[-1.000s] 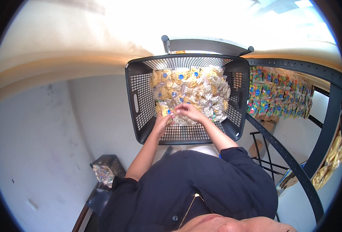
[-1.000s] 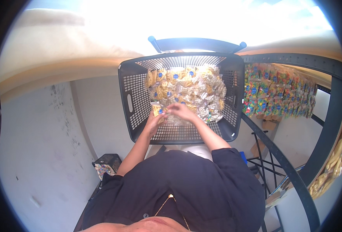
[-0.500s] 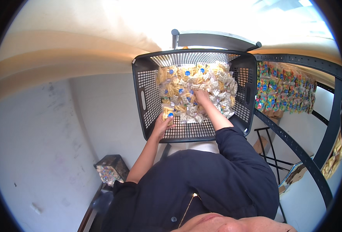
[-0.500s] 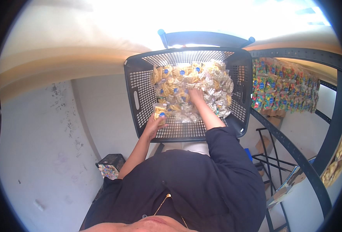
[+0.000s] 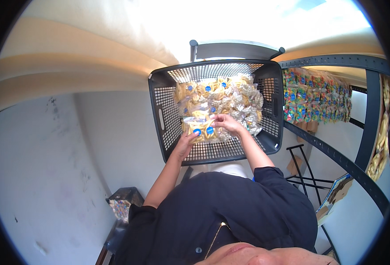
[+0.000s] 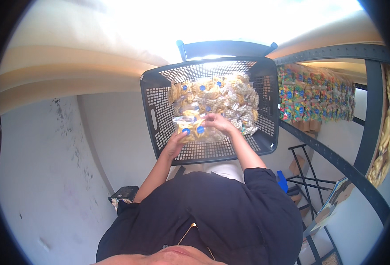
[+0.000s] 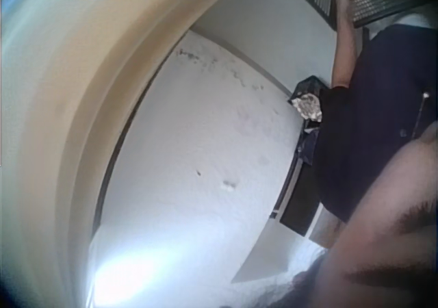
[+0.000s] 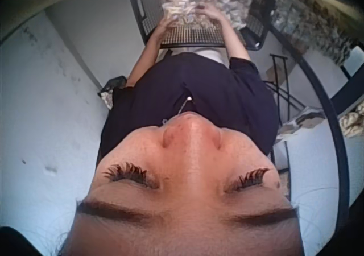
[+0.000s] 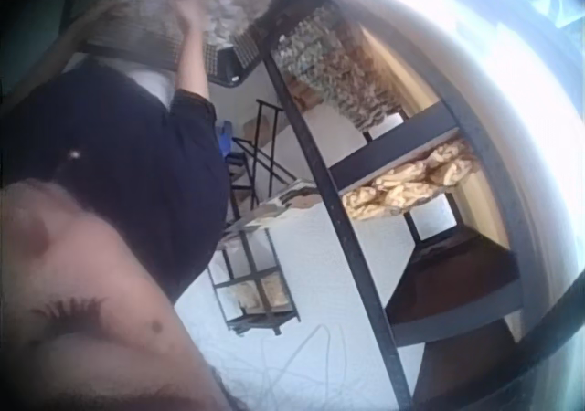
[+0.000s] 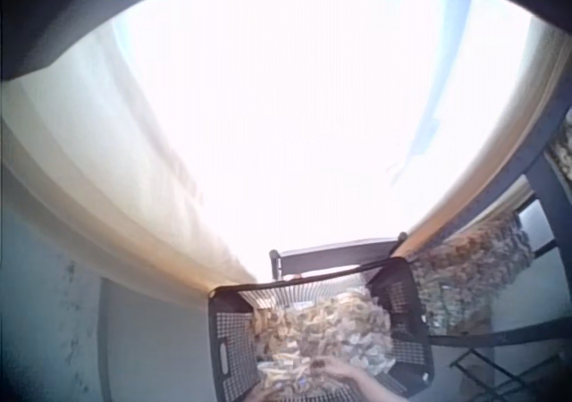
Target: The person repeatedly picks up packages of pasta from a black plastic basket and places them onto a metal shelf. They handle the packages one at a time, arranging them in rows on the shelf.
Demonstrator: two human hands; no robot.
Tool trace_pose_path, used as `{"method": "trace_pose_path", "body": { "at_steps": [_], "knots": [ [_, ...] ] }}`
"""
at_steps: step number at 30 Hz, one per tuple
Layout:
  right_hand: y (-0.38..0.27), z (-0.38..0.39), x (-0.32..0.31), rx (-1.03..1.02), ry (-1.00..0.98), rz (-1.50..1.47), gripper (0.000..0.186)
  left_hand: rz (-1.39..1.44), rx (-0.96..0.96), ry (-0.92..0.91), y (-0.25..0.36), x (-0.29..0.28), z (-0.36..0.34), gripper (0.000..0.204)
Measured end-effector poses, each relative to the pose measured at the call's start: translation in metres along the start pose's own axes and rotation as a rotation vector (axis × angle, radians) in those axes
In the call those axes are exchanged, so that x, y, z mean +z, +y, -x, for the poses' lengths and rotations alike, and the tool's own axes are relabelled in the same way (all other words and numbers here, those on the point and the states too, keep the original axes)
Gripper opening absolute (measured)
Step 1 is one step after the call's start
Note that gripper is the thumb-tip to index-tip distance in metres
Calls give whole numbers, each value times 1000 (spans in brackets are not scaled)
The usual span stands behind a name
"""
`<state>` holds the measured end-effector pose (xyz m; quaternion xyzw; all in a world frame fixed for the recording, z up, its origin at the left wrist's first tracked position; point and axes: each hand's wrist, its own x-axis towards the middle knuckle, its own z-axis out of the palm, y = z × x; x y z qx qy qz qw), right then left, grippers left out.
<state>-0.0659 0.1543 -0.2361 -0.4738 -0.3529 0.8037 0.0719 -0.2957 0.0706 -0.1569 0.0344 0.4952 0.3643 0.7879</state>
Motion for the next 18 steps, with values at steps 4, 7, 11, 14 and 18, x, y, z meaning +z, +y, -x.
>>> {"method": "trace_pose_path", "body": {
  "at_steps": [4,7,11,14,18],
  "knots": [
    [-10,28,21,62,-101,-90,48,100,5,-118,8,-1,5,58],
    [-13,38,32,36,-102,-61,49,95,-15,-160,12,-5,14,61],
    [-11,44,48,-26,-14,-49,40,37,-30,-185,12,-10,26,63],
    [-10,45,62,-72,87,-65,31,-26,-60,-237,13,-16,32,62],
    [-10,42,76,-123,114,-2,32,-173,-98,-280,17,-23,39,60]
  ]
}}
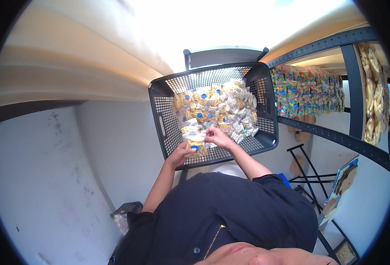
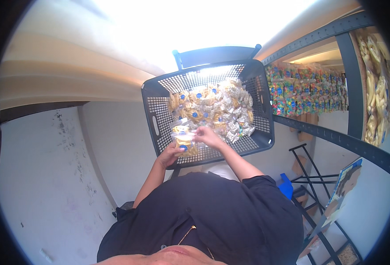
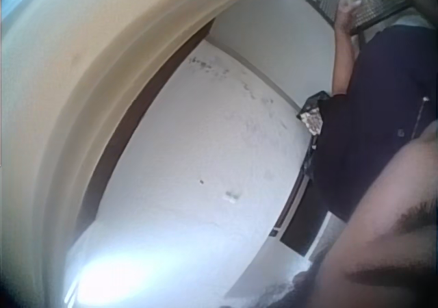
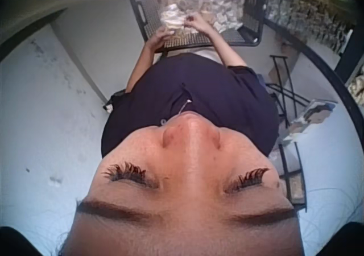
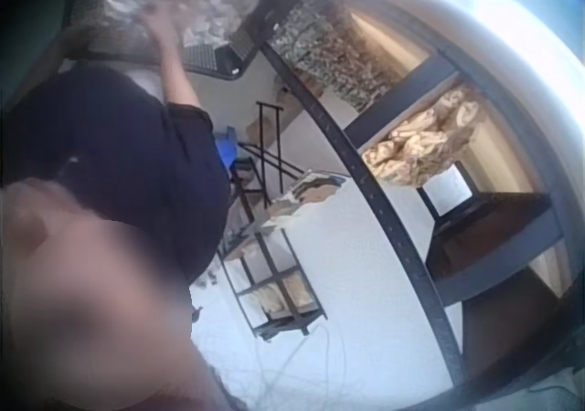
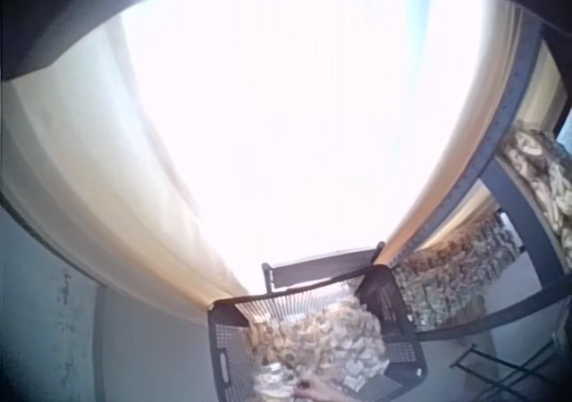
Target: The person repeatedly picks up packages of pasta from a black plastic basket and places them onto a metal shelf. They handle the packages one at a time, arranging them in rows on the shelf.
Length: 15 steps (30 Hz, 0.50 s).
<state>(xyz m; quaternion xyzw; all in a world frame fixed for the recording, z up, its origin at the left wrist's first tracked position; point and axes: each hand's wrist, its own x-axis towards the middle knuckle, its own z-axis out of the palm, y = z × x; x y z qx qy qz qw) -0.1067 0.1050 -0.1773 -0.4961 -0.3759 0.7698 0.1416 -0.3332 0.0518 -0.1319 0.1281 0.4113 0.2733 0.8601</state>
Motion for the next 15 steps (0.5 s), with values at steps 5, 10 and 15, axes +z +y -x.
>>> {"method": "trace_pose_path", "body": {
  "at_steps": [5,10,15],
  "knots": [
    [5,-19,-4,44,-126,-69,28,99,-1,114,-2,-9,12,59],
    [22,-93,-42,54,105,167,30,125,-2,149,-14,-17,26,62],
    [41,-177,-95,-16,445,618,32,190,-3,159,-31,-17,40,63]
  ]
}}
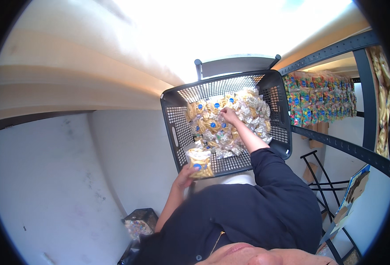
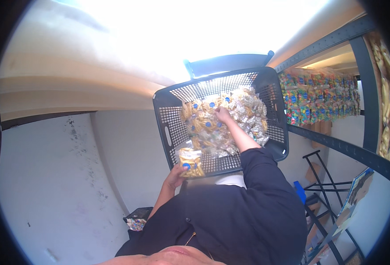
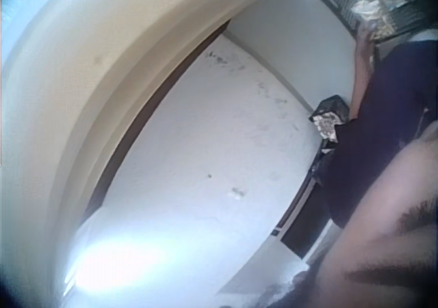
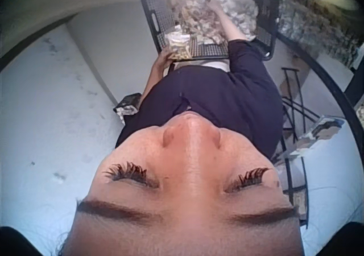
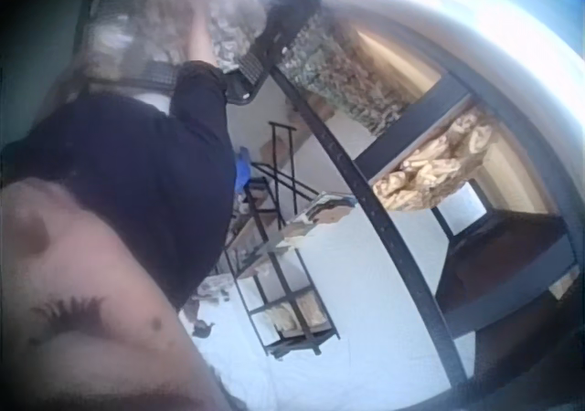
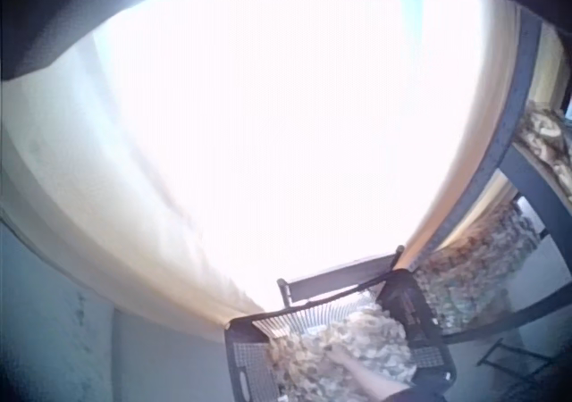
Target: The person repeatedly picks up packages of pasta from a black plastic basket and places them onto a metal shelf. They handle the packages one at a time, arranging them in rows on the shelf.
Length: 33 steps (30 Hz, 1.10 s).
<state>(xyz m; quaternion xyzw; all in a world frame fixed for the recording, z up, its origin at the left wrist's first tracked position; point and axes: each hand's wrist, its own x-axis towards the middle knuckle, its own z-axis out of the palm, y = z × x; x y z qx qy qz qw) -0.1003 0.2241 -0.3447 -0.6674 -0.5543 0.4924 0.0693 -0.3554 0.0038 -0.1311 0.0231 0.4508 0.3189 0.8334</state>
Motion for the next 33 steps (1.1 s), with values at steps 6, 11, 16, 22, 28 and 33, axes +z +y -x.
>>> {"method": "trace_pose_path", "body": {
  "at_steps": [6,11,16,22,28,33],
  "knots": [
    [10,-74,22,41,176,247,49,36,45,111,-15,3,10,48],
    [15,-82,35,145,186,206,82,40,62,168,-24,12,14,46],
    [8,-68,19,64,-96,69,66,131,144,168,-33,32,6,49],
    [-6,-3,-26,-23,-219,-339,40,222,261,74,-30,74,-15,68],
    [14,66,-69,-169,-353,-501,59,252,404,8,-38,126,-31,62],
    [38,137,-119,-143,-391,-449,70,184,391,-105,-52,168,-34,69]
  ]
}}
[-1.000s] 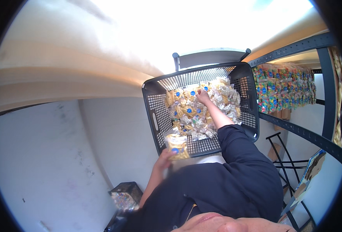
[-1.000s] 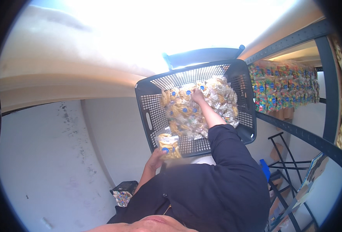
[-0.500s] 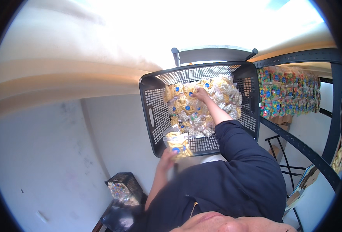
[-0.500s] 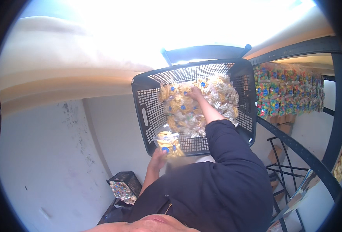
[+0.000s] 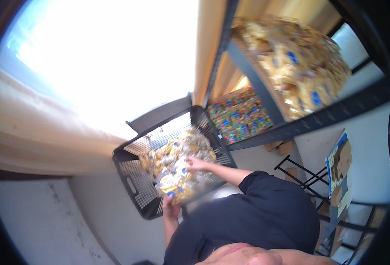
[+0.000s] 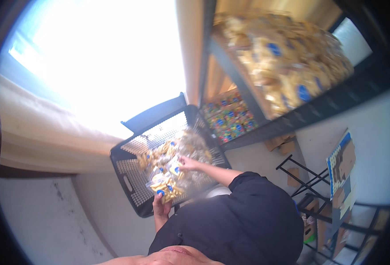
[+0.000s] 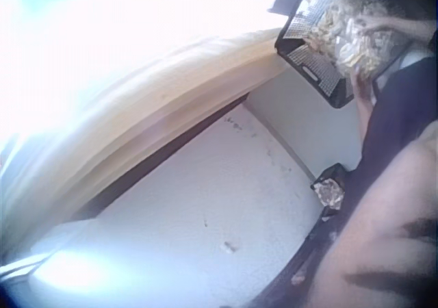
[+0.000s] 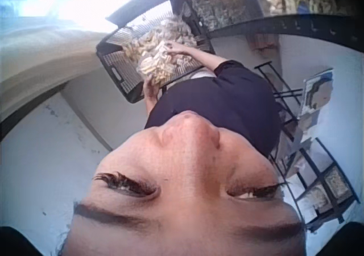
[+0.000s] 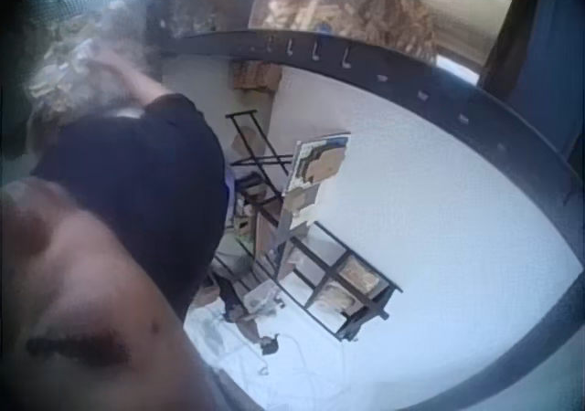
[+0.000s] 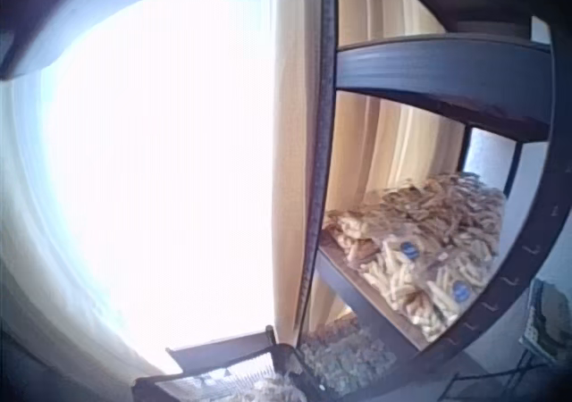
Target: The person repeatedly picks up packages of pasta from a black plastic basket and places them onto a metal shelf. They handle the packages one at a time, arranging them in rows on the shelf.
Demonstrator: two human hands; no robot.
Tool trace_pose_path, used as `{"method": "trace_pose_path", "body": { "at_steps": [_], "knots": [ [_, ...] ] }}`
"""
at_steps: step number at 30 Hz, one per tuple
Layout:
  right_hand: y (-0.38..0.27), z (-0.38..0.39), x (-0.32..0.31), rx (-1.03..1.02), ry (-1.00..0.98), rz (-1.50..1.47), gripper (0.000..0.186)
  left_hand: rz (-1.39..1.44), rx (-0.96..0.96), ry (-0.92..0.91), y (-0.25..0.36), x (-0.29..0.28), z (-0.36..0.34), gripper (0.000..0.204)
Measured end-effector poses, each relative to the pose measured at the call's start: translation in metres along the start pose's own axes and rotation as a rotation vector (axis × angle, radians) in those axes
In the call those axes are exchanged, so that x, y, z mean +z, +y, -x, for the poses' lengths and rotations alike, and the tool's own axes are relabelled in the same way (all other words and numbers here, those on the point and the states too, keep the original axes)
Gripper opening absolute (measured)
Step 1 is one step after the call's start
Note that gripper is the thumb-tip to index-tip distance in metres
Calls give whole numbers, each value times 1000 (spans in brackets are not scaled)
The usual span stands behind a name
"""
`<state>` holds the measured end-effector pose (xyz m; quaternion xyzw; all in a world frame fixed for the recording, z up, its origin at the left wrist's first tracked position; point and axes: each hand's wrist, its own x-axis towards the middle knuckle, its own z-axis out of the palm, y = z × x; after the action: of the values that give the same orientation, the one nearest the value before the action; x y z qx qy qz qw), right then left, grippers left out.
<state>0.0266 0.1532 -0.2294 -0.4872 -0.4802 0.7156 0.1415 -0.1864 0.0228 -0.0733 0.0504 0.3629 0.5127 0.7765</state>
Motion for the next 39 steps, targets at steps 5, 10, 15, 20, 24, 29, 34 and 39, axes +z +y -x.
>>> {"method": "trace_pose_path", "body": {
  "at_steps": [5,10,15,20,24,29,34,39],
  "knots": [
    [-12,83,-12,-108,95,-41,52,-77,-4,-156,-26,28,18,65],
    [5,167,6,-148,179,-202,48,-91,12,-300,-63,27,62,66],
    [57,249,45,-200,207,-97,41,-131,54,-315,-121,3,143,64],
    [108,313,80,-160,223,23,47,-49,34,-170,-164,-10,225,64],
    [122,356,79,-129,346,-123,52,-117,32,-185,-177,-3,246,65],
    [111,410,47,-160,459,-140,48,-162,86,-323,-192,26,231,64],
    [111,454,12,-192,459,-235,41,-192,-27,-398,-232,70,204,64],
    [145,525,-48,-204,604,-347,34,-301,-196,-438,-299,136,178,65]
  ]
}}
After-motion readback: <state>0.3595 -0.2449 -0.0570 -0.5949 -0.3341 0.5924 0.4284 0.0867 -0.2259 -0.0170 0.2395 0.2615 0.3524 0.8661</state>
